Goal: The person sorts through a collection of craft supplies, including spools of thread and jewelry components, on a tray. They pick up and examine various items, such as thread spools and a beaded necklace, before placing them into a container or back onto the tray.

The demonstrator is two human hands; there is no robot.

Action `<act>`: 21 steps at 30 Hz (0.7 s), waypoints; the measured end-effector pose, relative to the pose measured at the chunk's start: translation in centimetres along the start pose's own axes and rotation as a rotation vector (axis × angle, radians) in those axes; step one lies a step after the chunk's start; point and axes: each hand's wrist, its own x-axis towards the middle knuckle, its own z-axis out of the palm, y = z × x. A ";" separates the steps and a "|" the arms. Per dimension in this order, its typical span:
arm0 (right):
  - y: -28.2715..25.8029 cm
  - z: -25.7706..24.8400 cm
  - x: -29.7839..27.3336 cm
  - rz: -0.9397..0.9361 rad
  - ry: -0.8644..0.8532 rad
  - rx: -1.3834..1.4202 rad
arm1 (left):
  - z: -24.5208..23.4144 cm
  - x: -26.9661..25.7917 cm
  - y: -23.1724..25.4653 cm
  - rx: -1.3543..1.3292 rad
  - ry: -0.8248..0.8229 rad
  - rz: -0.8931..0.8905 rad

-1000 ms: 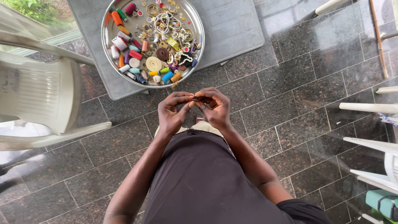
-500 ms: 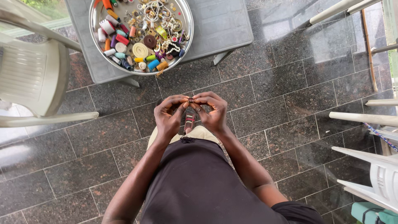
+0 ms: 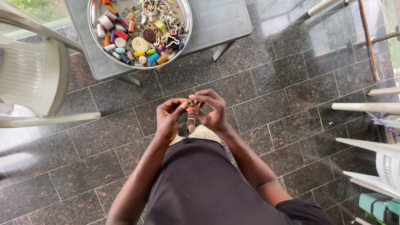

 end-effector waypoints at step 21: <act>-4.5 7.9 -11.9 0.514 0.271 1.014 | -7.0 -11.6 2.0 0.032 -0.050 -0.040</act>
